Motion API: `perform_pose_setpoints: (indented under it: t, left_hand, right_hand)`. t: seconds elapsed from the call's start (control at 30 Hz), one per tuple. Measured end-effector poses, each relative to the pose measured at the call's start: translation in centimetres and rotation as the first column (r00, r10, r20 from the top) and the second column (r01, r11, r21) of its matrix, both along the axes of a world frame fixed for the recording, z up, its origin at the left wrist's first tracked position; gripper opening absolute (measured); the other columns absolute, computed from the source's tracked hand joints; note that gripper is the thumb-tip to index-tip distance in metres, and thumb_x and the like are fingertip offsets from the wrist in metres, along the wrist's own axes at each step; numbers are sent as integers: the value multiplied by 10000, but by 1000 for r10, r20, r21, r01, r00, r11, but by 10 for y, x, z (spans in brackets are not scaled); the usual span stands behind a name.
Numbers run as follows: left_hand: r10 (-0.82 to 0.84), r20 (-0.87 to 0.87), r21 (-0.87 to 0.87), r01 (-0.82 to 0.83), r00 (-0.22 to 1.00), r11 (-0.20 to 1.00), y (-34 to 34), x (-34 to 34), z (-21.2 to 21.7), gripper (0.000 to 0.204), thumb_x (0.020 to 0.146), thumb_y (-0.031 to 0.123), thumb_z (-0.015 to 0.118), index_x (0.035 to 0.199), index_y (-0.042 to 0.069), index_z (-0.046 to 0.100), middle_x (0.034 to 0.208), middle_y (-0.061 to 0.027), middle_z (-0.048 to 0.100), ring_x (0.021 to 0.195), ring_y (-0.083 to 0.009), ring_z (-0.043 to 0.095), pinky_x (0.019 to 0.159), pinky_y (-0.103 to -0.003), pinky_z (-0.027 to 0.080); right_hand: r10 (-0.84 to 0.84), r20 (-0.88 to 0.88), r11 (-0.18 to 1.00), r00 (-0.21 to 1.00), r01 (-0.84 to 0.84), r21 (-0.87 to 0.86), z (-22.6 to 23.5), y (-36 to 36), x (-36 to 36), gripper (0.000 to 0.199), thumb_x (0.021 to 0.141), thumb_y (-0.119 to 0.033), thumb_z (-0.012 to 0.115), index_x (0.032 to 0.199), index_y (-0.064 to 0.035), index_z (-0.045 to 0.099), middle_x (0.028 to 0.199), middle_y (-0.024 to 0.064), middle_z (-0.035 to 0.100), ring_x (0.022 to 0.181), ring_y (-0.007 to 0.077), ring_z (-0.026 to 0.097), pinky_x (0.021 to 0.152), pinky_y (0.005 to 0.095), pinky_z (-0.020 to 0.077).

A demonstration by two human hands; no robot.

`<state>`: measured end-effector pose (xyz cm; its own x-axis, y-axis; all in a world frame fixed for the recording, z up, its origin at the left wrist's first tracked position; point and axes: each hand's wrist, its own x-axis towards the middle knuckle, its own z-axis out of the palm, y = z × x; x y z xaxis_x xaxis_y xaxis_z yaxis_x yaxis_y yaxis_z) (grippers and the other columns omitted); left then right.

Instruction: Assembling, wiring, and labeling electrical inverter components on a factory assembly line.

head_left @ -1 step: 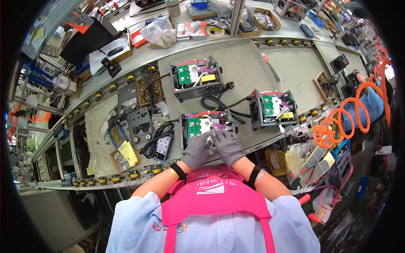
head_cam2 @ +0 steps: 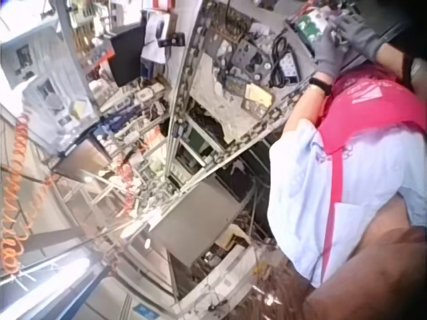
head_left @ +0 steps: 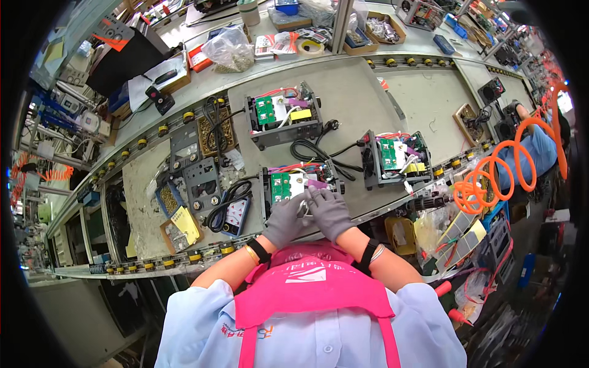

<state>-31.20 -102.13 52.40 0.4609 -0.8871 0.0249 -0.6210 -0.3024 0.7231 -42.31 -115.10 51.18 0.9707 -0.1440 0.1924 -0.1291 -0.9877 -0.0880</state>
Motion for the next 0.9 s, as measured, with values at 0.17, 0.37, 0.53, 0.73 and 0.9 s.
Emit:
perform_pose_setpoints:
  t: [0.17, 0.37, 0.53, 0.73, 0.9]
  left_hand:
    - [-197, 293, 136, 163, 936, 977, 10, -2, -7, 607, 700, 334, 724, 1221, 119, 499, 865, -73, 652, 826, -272, 588, 776, -426, 414]
    - [-130, 485, 42, 126, 865, 991, 19, -13, -1, 543, 744, 311, 660, 1211, 84, 502, 875, -35, 640, 836, -225, 574, 783, -404, 393]
    - [-133, 582, 37, 137, 802, 990, 35, -13, -13, 450, 736, 207, 635, 1156, 71, 546, 932, -44, 631, 898, -211, 574, 795, -375, 395]
    - [90, -45, 54, -88, 995, 995, 29, -12, 3, 312, 762, 115, 607, 1070, 73, 593, 904, -62, 628, 842, -247, 579, 738, -384, 435]
    - [-47, 460, -103, 106, 887, 989, 23, -15, 12, 395, 738, 128, 619, 1130, 120, 569, 928, -83, 610, 847, -265, 569, 745, -400, 466]
  right_hand:
    - [-30, -259, 990, 966, 64, 127, 10, 4, 8, 436, 779, -252, 578, 1185, -96, 543, 1208, 71, 511, 1035, 268, 525, 865, 399, 405]
    - [-6, 32, 978, 999, -1, 207, 0, 0, -20, 567, 730, -177, 613, 1280, -100, 500, 1354, 103, 440, 1180, 287, 464, 1001, 407, 336]
    - [-56, 116, 919, 992, 6, 395, 12, -7, -29, 701, 646, -132, 707, 1306, -112, 473, 1337, 134, 449, 1200, 309, 455, 1002, 419, 359]
    - [-115, 249, 861, 962, -28, 507, 26, -22, -36, 536, 668, -140, 704, 1186, -118, 567, 1244, 120, 514, 1130, 322, 494, 949, 424, 402]
    - [-139, 275, 831, 951, -39, 555, 22, -22, -48, 421, 692, -121, 694, 1103, -116, 606, 1155, 130, 565, 1053, 323, 536, 897, 415, 439]
